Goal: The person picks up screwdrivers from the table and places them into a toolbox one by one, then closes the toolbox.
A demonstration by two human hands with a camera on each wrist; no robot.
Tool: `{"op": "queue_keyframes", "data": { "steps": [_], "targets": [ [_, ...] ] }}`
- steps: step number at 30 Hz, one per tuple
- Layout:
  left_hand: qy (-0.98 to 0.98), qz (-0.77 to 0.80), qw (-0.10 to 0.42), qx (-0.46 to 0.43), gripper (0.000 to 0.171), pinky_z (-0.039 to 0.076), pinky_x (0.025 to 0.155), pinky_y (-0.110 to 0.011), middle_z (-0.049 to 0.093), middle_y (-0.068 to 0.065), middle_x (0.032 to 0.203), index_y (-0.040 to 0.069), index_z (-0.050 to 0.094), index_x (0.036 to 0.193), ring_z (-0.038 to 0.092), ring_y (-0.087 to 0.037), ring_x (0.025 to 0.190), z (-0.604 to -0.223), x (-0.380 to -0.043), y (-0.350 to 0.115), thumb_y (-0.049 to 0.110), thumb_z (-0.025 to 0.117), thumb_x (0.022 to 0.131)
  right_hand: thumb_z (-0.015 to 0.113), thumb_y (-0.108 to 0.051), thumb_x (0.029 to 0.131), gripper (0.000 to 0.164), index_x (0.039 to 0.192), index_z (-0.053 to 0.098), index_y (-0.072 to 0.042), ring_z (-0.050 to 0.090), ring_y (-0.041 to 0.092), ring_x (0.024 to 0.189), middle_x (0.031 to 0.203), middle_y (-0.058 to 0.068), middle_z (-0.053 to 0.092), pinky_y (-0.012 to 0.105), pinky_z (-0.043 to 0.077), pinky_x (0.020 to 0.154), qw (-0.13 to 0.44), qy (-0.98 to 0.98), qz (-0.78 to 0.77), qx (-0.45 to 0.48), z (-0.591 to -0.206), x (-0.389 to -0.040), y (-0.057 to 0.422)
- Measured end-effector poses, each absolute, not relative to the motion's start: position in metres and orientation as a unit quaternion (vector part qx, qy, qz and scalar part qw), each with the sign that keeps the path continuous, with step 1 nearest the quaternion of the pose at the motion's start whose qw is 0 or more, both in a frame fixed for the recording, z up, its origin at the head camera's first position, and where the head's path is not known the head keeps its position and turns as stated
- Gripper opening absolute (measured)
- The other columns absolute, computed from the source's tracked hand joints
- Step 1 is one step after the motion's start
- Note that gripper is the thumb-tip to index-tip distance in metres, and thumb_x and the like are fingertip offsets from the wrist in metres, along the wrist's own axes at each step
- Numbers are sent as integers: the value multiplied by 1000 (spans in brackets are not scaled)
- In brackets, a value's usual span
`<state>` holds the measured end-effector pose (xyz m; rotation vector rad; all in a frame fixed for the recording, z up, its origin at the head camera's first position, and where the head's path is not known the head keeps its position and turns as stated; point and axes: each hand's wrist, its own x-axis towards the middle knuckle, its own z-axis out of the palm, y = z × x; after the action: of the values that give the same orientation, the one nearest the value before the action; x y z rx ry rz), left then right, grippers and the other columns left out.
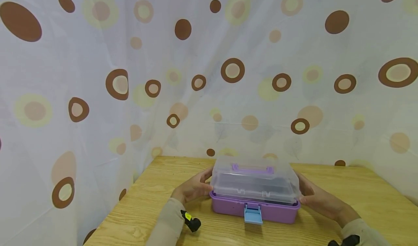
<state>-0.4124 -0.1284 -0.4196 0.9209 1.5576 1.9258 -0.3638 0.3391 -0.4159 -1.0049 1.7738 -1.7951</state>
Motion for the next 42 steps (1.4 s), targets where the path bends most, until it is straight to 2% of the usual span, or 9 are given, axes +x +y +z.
{"op": "queue_keyframes", "data": {
  "steps": [3, 12, 19, 26, 29, 32, 35, 38, 42],
  "targets": [
    [575, 704, 251, 331, 104, 42, 110, -49, 14, -12, 170, 14, 11, 168, 43, -36, 141, -419, -412, -129, 6, 77, 89, 61, -14, 102, 103, 163, -22, -25, 23, -8, 144, 163, 11, -36, 26, 34, 112, 218, 642, -639, -364, -416, -363, 340],
    [577, 702, 257, 329, 106, 40, 113, -49, 13, -16, 170, 14, 7, 168, 41, -37, 142, -420, -411, -131, 5, 77, 89, 59, -14, 102, 104, 162, -24, -27, 22, -8, 144, 161, 11, -40, 25, 33, 113, 224, 640, -634, -373, -417, -364, 340],
    [579, 694, 264, 335, 110, 41, 112, -49, 10, -12, 172, 18, 8, 168, 35, -35, 146, -423, -414, -132, -2, 79, 86, 60, -7, 101, 107, 161, -27, -26, 25, -12, 140, 160, 13, -41, 25, 35, 111, 225, 653, -625, -364, -418, -363, 342],
    [590, 673, 272, 353, 116, 38, 114, -46, 2, -7, 173, 20, 4, 168, 24, -33, 152, -423, -415, -134, 0, 83, 86, 63, -4, 97, 113, 160, -28, -26, 28, -10, 139, 159, 12, -42, 36, 37, 110, 221, 664, -613, -367, -420, -364, 343],
    [591, 669, 274, 357, 116, 37, 114, -46, 0, -8, 173, 18, 2, 168, 22, -34, 153, -423, -415, -135, 2, 83, 86, 64, -8, 98, 113, 161, -26, -30, 23, 1, 145, 160, 10, -42, 43, 35, 111, 222, 677, -601, -363, -420, -363, 343],
    [594, 664, 274, 360, 117, 38, 114, -46, -1, -10, 173, 17, 1, 168, 22, -35, 153, -423, -415, -135, 3, 84, 86, 67, -12, 98, 114, 161, -26, -34, 9, 29, 153, 162, 9, -39, 54, 30, 114, 225, 699, -583, -349, -419, -362, 343],
    [598, 660, 275, 361, 117, 38, 114, -46, -1, -10, 173, 17, 1, 168, 23, -35, 152, -423, -415, -136, 4, 84, 86, 68, -14, 98, 115, 160, -26, -35, -7, 53, 149, 162, 9, -38, 64, 27, 114, 221, 719, -565, -339, -417, -360, 342],
    [601, 659, 275, 360, 117, 39, 113, -46, -1, -9, 173, 18, 2, 168, 25, -35, 152, -422, -415, -135, 2, 84, 86, 69, -15, 97, 116, 160, -27, -34, -12, 56, 147, 163, 9, -37, 63, 27, 114, 217, 729, -557, -332, -414, -359, 340],
    [606, 658, 272, 355, 116, 40, 113, -46, -2, -9, 173, 19, 2, 168, 22, -36, 153, -421, -415, -135, 0, 82, 87, 71, -17, 97, 118, 160, -28, -27, -11, 56, 147, 164, 13, -34, 58, 29, 113, 206, 739, -553, -325, -413, -358, 339]
  ]
}}
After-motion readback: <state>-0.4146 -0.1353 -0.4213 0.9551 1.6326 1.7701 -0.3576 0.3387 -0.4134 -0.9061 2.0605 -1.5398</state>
